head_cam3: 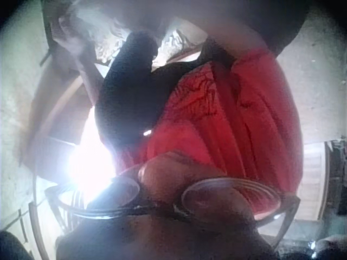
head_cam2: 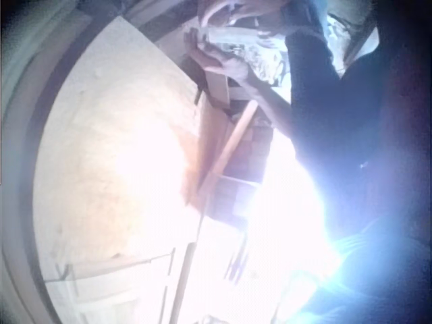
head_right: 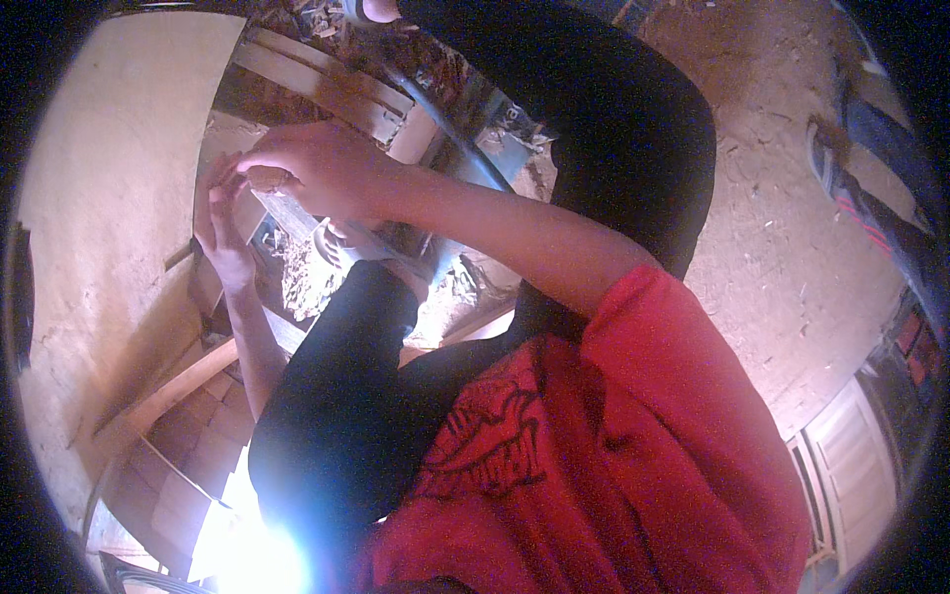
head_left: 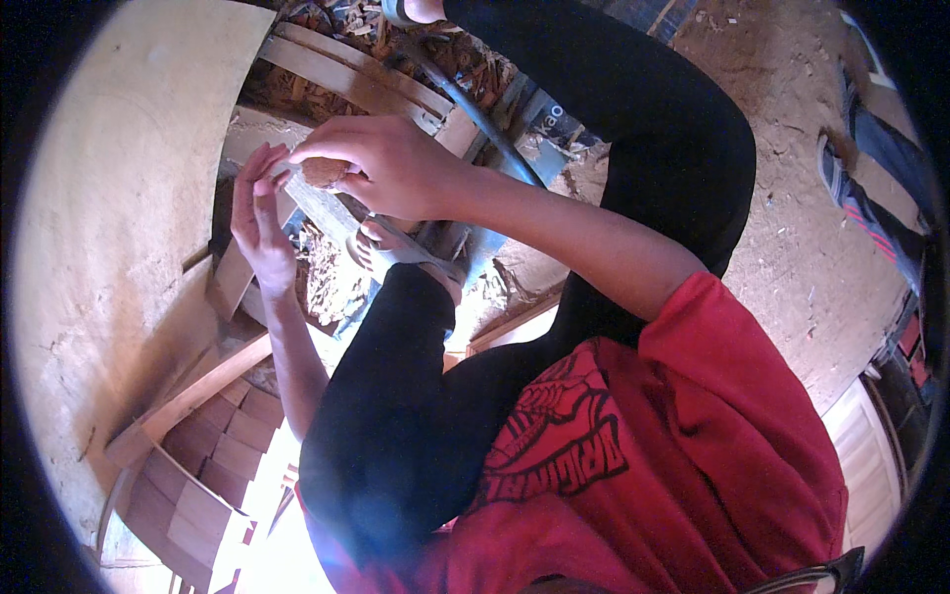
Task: The person uses a hammer and a small wooden block to repeatedly strike and shape a wooden beam in a cluttered workshop. They adjust the block and hammer position multiple times while working on the same area.
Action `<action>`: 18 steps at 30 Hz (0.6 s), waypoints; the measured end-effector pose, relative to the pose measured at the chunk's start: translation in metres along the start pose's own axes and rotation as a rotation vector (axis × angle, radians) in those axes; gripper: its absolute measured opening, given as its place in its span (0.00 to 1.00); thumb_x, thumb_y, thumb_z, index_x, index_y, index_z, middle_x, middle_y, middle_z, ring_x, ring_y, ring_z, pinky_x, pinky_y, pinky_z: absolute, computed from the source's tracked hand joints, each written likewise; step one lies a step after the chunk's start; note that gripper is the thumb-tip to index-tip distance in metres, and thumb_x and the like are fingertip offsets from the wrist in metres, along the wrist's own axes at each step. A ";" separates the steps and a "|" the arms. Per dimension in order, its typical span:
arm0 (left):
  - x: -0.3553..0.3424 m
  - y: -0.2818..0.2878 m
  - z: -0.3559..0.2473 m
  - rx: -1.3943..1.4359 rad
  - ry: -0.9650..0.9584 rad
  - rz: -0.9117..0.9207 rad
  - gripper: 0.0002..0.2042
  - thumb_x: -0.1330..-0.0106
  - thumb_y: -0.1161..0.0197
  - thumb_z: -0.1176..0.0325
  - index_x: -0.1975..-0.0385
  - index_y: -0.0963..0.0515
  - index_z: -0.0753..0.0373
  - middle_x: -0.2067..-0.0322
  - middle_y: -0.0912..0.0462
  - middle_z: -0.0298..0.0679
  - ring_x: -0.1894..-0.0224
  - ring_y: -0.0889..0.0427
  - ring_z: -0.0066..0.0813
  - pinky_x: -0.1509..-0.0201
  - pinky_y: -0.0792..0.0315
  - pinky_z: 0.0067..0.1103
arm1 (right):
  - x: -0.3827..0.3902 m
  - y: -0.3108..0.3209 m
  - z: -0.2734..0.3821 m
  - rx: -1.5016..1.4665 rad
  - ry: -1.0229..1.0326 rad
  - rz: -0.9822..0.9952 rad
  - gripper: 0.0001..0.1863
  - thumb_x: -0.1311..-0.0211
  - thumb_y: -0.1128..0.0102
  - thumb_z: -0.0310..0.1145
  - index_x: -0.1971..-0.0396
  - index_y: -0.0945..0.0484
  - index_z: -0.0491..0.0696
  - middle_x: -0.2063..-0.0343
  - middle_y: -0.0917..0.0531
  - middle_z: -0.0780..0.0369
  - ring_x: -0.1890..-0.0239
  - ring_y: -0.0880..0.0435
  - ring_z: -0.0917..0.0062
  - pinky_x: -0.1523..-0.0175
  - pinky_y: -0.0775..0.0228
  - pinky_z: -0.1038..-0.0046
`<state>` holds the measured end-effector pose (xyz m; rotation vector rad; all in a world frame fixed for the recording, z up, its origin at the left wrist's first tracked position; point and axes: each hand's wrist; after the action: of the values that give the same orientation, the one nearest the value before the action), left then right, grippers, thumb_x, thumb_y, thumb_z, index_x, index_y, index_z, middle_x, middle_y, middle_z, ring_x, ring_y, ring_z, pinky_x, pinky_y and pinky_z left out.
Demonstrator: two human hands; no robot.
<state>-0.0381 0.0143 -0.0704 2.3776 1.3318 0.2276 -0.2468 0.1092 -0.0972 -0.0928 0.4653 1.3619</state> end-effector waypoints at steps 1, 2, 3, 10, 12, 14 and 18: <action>0.001 0.000 0.001 0.031 -0.018 0.011 0.31 0.12 0.53 0.48 0.28 0.28 0.74 0.37 0.17 0.52 0.35 0.17 0.41 0.29 0.25 0.36 | 0.000 0.000 0.001 -0.011 0.002 0.000 0.29 0.42 0.33 0.17 0.38 0.15 0.49 0.46 0.11 0.55 0.46 0.10 0.58 0.41 0.16 0.59; 0.002 0.000 0.002 0.062 -0.041 0.020 0.34 0.12 0.55 0.45 0.28 0.29 0.74 0.37 0.18 0.53 0.35 0.17 0.41 0.29 0.25 0.36 | 0.000 0.000 0.002 -0.018 0.010 -0.001 0.30 0.42 0.34 0.17 0.38 0.15 0.49 0.46 0.11 0.55 0.46 0.10 0.58 0.40 0.16 0.58; 0.003 0.000 0.003 0.057 -0.043 0.038 0.40 0.14 0.59 0.37 0.26 0.31 0.75 0.36 0.19 0.54 0.33 0.18 0.43 0.27 0.27 0.38 | -0.001 0.000 0.002 -0.021 0.023 0.005 0.30 0.42 0.34 0.17 0.37 0.15 0.50 0.46 0.11 0.55 0.46 0.10 0.58 0.40 0.16 0.58; 0.005 0.004 0.002 0.181 -0.051 0.147 0.39 0.22 0.49 0.43 0.24 0.34 0.72 0.28 0.28 0.55 0.23 0.30 0.47 0.18 0.40 0.44 | -0.003 -0.006 0.000 -0.037 0.026 -0.024 0.32 0.44 0.34 0.16 0.37 0.14 0.53 0.46 0.11 0.56 0.46 0.10 0.58 0.41 0.15 0.58; 0.006 -0.001 -0.002 0.076 -0.144 0.240 0.36 0.31 0.38 0.58 0.26 0.32 0.73 0.30 0.25 0.53 0.26 0.26 0.45 0.20 0.36 0.43 | -0.005 -0.007 0.000 -0.063 0.013 -0.021 0.32 0.44 0.33 0.17 0.37 0.13 0.54 0.46 0.11 0.56 0.45 0.10 0.58 0.42 0.14 0.59; 0.014 -0.011 -0.006 -0.073 -0.030 0.243 0.38 0.41 0.37 0.82 0.25 0.34 0.69 0.33 0.24 0.51 0.26 0.27 0.46 0.20 0.36 0.43 | -0.009 -0.004 -0.001 -0.008 0.048 -0.010 0.31 0.43 0.30 0.19 0.37 0.13 0.55 0.46 0.13 0.55 0.47 0.11 0.57 0.43 0.16 0.58; 0.011 -0.034 0.001 0.021 -0.005 0.121 0.33 0.33 0.28 0.79 0.27 0.31 0.66 0.43 0.17 0.44 0.40 0.16 0.34 0.36 0.23 0.29 | -0.011 0.002 0.001 0.054 0.096 0.095 0.24 0.35 0.26 0.31 0.38 0.12 0.56 0.49 0.18 0.52 0.49 0.15 0.57 0.42 0.21 0.57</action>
<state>-0.0584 0.0395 -0.0866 2.4776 1.1946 0.2428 -0.2502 0.0996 -0.0917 -0.0929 0.5933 1.4415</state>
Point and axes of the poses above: each hand's wrist, its own x-axis away from the middle knuckle, its own y-axis out of the back of the hand, z = x × y
